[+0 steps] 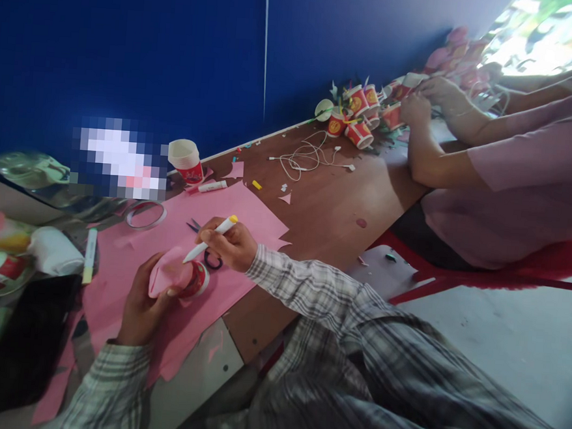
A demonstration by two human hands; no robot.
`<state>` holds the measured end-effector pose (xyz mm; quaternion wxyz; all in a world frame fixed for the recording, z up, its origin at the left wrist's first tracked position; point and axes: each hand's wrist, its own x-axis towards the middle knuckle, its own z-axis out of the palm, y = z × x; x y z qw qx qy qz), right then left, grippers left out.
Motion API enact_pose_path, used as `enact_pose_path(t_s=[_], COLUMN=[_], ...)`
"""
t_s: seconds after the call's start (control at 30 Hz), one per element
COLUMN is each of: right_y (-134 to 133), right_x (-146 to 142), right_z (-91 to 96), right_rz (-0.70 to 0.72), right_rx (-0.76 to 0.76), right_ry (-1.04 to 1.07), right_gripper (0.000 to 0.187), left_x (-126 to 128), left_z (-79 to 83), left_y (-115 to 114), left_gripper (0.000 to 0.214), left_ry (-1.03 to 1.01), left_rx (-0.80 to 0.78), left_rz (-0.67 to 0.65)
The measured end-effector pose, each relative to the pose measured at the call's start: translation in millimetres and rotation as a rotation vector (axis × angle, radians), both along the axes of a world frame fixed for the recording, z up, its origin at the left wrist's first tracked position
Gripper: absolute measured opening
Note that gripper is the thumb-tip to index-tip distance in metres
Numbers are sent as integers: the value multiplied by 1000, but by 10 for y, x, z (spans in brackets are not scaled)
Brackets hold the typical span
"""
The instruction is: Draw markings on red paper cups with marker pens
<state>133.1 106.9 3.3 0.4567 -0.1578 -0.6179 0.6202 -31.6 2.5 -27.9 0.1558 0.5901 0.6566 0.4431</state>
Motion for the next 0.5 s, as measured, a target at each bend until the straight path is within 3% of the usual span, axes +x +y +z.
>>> enact_pose_path(t_s=[0.23,0.5], right_y=[15,97], right_x=[12,-68], right_z=[80,-78], right_rz=[15,-23], right_rx=[-243,-125], right_ry=[123,130], right_gripper=[47,49], left_x=[-4,-12], left_z=[-35,-62], left_y=[1,26], left_gripper=[60,63], left_ry=[-6,96], left_rx=[10,62], left_rz=[2,-2])
